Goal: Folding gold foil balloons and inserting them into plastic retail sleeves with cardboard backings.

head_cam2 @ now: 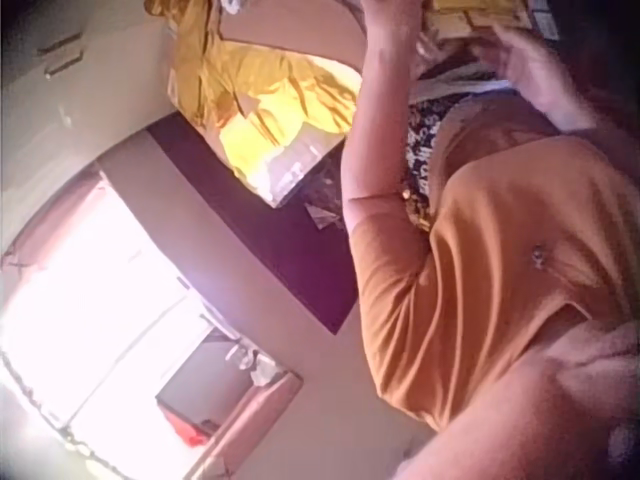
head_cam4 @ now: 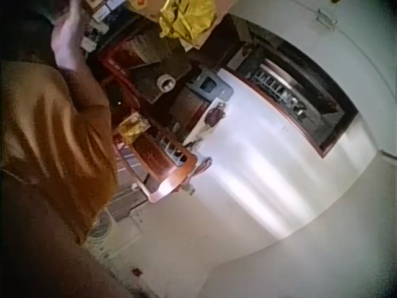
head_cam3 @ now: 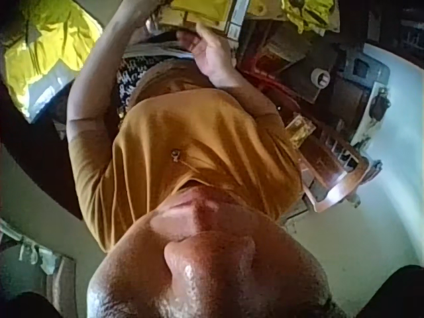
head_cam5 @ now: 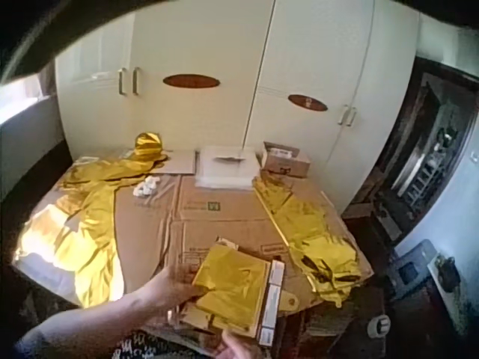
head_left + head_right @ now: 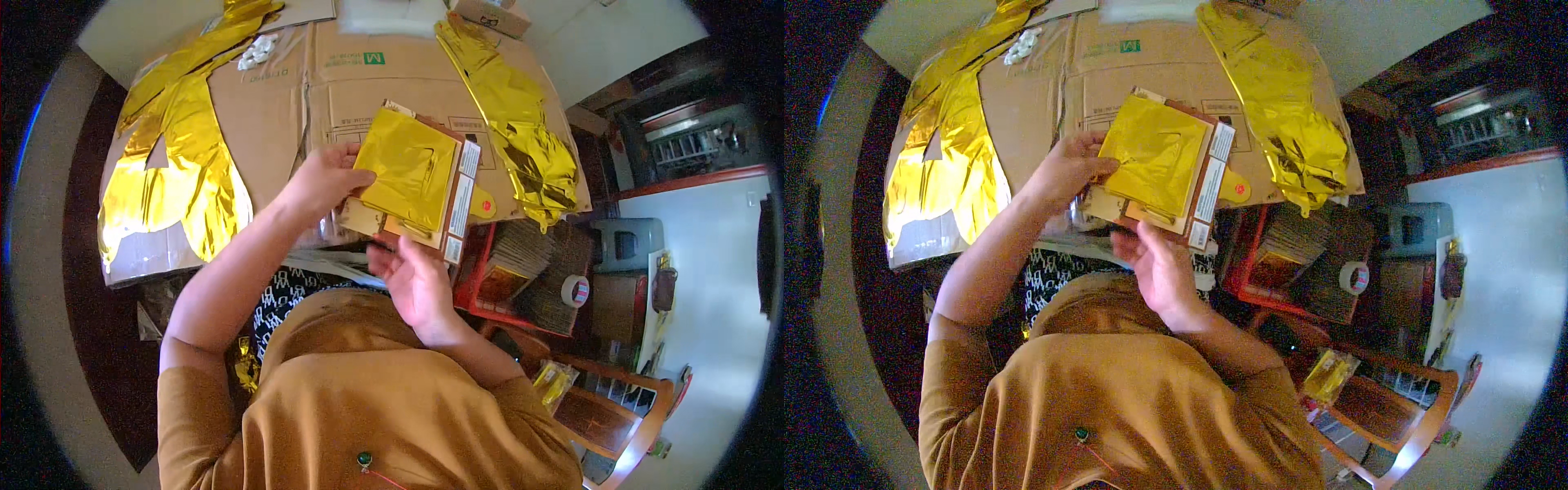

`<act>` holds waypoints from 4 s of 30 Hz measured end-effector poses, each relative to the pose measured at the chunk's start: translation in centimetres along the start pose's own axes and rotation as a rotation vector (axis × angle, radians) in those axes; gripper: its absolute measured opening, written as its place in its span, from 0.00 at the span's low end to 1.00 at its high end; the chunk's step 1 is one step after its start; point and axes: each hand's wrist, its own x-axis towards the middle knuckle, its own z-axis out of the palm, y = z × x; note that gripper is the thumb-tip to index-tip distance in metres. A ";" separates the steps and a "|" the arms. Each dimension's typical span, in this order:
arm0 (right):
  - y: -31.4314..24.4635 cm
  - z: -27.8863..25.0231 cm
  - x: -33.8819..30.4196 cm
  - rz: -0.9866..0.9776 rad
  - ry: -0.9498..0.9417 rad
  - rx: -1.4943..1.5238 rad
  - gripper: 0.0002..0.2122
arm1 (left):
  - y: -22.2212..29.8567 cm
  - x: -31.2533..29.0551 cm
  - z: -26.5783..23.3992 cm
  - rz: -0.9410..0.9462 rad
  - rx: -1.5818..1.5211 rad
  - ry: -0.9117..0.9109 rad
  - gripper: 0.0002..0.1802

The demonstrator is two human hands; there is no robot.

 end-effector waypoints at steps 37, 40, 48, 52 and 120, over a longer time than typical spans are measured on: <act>-11.9 -0.1 8.8 -0.866 -0.157 -1.772 0.17 | -0.3 1.1 -3.3 0.690 1.285 0.190 0.45; -11.1 -0.8 4.3 -0.669 0.160 -1.827 0.13 | 0.7 1.2 -1.9 0.747 1.263 0.250 0.45; -7.1 -3.8 2.3 -0.303 0.287 -1.622 0.20 | -1.3 2.6 -1.3 0.800 1.321 0.152 0.46; -5.5 -3.7 1.5 -0.128 0.239 -0.997 0.12 | -1.4 1.2 -1.2 0.821 1.327 0.085 0.46; -15.4 0.5 21.2 -0.861 -0.447 -1.865 0.07 | -0.7 3.6 -1.9 0.749 1.058 0.361 0.36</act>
